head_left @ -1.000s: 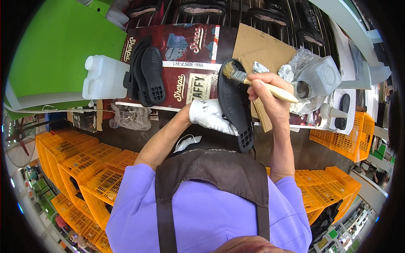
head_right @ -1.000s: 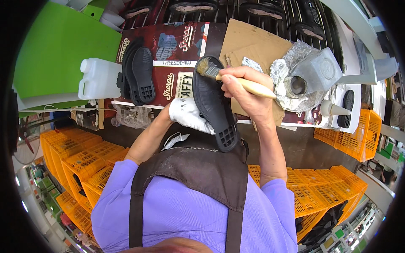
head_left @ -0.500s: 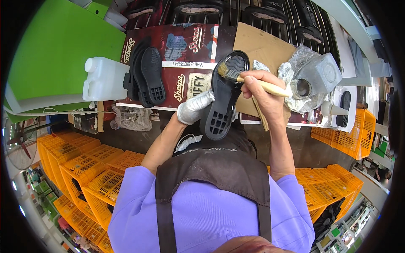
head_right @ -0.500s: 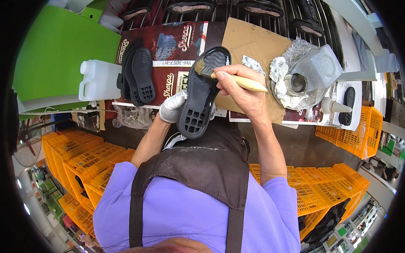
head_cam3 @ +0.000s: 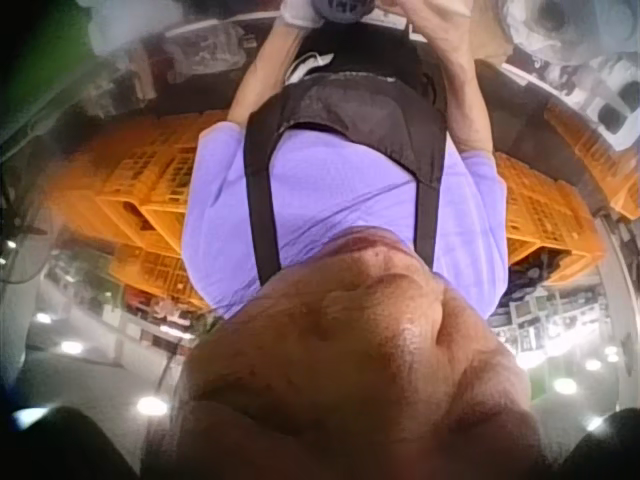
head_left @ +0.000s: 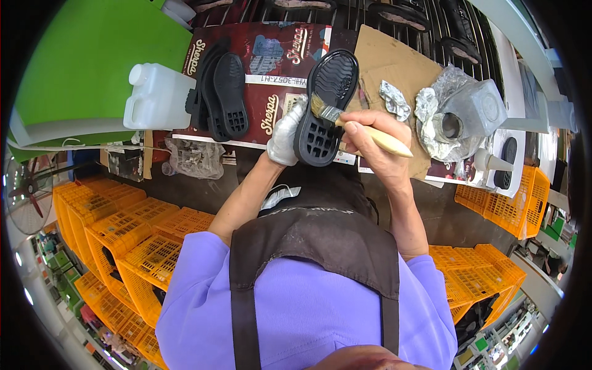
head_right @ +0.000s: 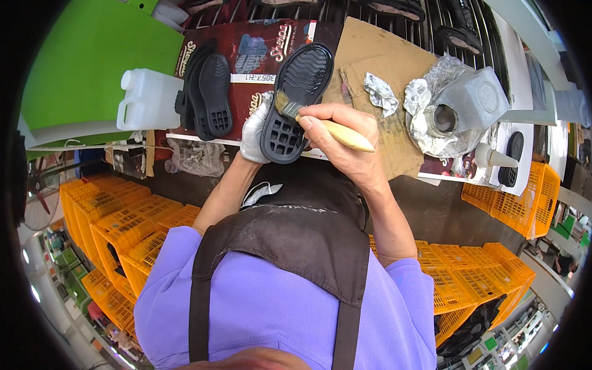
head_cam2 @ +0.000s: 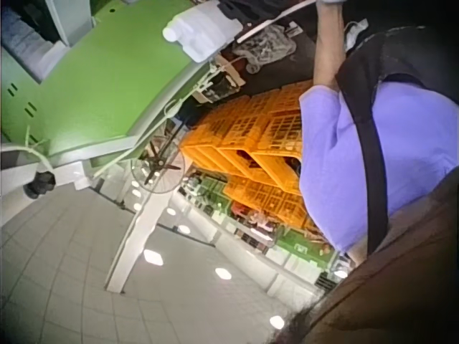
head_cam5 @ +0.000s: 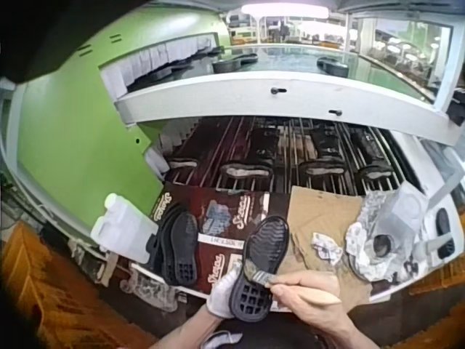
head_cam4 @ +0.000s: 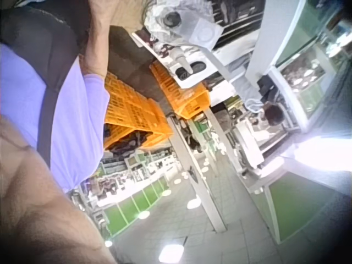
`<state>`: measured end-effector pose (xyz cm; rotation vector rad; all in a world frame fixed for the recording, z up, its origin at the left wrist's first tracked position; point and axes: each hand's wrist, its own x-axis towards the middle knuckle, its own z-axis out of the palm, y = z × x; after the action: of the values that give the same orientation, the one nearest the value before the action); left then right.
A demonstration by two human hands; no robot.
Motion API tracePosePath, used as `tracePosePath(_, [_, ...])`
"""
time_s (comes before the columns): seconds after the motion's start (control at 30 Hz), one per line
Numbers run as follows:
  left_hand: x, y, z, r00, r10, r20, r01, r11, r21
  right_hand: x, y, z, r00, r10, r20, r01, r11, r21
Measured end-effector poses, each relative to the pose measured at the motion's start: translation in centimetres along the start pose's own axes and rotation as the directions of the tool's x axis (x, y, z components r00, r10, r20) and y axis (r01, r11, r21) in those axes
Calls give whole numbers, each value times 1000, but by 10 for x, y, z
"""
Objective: The person applies a dark adhesive to the bottom of a black shoe sole using a brush. They repeatedly dip the brush into a container and spread the substance across the sole's surface, handling multiple soles one by one.
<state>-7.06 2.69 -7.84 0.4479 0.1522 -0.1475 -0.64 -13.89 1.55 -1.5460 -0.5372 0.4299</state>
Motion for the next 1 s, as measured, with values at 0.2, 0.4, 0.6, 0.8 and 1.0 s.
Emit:
tracePosePath(0.2, [6, 0, 2, 994, 90, -64, -89, 996, 13, -5, 0, 7, 1000, 10, 28, -10, 1000, 12])
tracePosePath(0.4, [9, 4, 3, 996, 81, 27, -80, 996, -37, -7, -1, 11, 996, -67, 65, 70, 997, -41])
tracePosePath(0.6, [6, 11, 12, 999, 34, -21, -36, 995, -93, -9, -12, 12, 993, -17, 119, 20, 1000, -24])
tracePosePath(0.8, [1, 21, 25, 996, -68, -58, 60, 989, -132, -7, -25, 9, 980, 25, 196, -27, 1000, 6])
tracePosePath(1.0, [-4, 30, 28, 965, -211, 157, 217, 976, -21, 0, -25, 2, 945, -58, 321, 55, 998, 16])
